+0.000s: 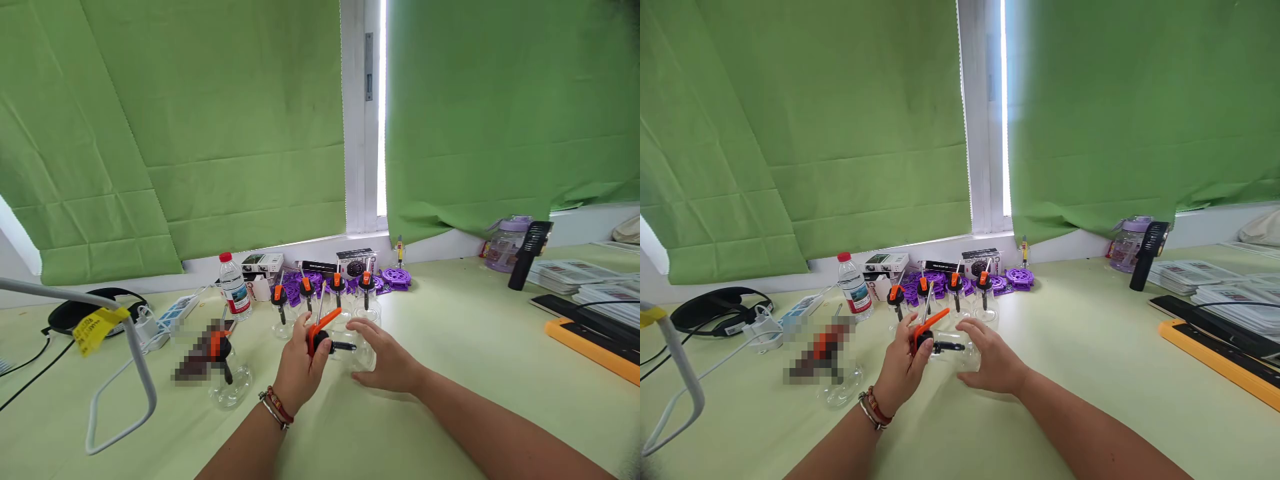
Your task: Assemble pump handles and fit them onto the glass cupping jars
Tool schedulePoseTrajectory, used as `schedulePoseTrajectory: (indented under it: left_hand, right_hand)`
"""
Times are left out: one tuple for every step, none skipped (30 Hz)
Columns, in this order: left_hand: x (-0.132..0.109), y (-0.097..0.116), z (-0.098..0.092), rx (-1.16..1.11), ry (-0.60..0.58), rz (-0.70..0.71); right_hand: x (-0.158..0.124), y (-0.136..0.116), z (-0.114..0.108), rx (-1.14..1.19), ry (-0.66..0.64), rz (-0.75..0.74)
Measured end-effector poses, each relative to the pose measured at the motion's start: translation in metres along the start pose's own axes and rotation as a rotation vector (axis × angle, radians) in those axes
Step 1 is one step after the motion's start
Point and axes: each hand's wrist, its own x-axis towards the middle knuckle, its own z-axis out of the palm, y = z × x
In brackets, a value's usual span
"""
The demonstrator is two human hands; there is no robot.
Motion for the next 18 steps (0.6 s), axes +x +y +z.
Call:
schedulePoseTrajectory:
  left_hand:
    - [0.001, 0.005, -0.006, 0.084, 0.017, 0.042]
    - [0.002, 0.01, -0.012, 0.177, 0.042, 0.088]
    - [0.004, 0.015, -0.02, 0.258, 0.078, 0.14]
    - [0.006, 0.019, -0.029, 0.324, 0.146, 0.19]
    - [0.009, 0.022, -0.038, 0.377, 0.215, 0.23]
    - [0.011, 0.023, -0.048, 0.424, 0.287, 0.265]
    - [0.012, 0.023, -0.059, 0.471, 0.358, 0.283]
    - [0.012, 0.02, -0.069, 0.52, 0.408, 0.281]
    - [0.011, 0.016, -0.078, 0.577, 0.437, 0.282]
    - [0.008, 0.01, -0.086, 0.635, 0.448, 0.263]
    - [0.004, 0.003, -0.093, 0.682, 0.459, 0.233]
    - [-0.002, -0.005, -0.099, 0.714, 0.469, 0.204]
    - [-0.009, -0.013, -0.104, 0.727, 0.498, 0.17]
    - [-0.017, -0.02, -0.107, 0.721, 0.533, 0.132]
    - [-0.024, -0.028, -0.108, 0.703, 0.566, 0.081]
    - [-0.032, -0.035, -0.109, 0.675, 0.587, 0.023]
    - [-0.038, -0.042, -0.108, 0.632, 0.611, -0.047]
    - [-0.043, -0.049, -0.107, 0.575, 0.618, -0.13]
  right_hand:
    - [0.002, 0.001, -0.003, -0.036, 0.078, -0.024]
    - [0.004, 0.002, -0.006, -0.078, 0.168, -0.039]
    - [0.006, 0.005, -0.01, -0.122, 0.266, -0.044]
    - [0.007, 0.008, -0.015, -0.163, 0.366, -0.036]
    - [0.008, 0.014, -0.02, -0.196, 0.463, -0.011]
    - [0.009, 0.021, -0.025, -0.215, 0.547, 0.032]
    - [0.009, 0.03, -0.03, -0.215, 0.619, 0.097]
    - [0.008, 0.041, -0.034, -0.194, 0.671, 0.173]
    - [0.007, 0.052, -0.037, -0.158, 0.696, 0.263]
    - [0.005, 0.064, -0.04, -0.118, 0.713, 0.361]
    - [0.003, 0.076, -0.042, -0.062, 0.708, 0.464]
    - [0.001, 0.087, -0.043, 0.005, 0.694, 0.569]
    - [-0.001, 0.097, -0.043, 0.085, 0.681, 0.658]
    - [-0.003, 0.105, -0.043, 0.153, 0.665, 0.727]
    - [-0.004, 0.111, -0.042, 0.204, 0.643, 0.774]
    - [-0.006, 0.116, -0.041, 0.247, 0.617, 0.806]
    - [-0.007, 0.119, -0.04, 0.273, 0.59, 0.824]
    - [-0.009, 0.121, -0.04, 0.283, 0.565, 0.83]
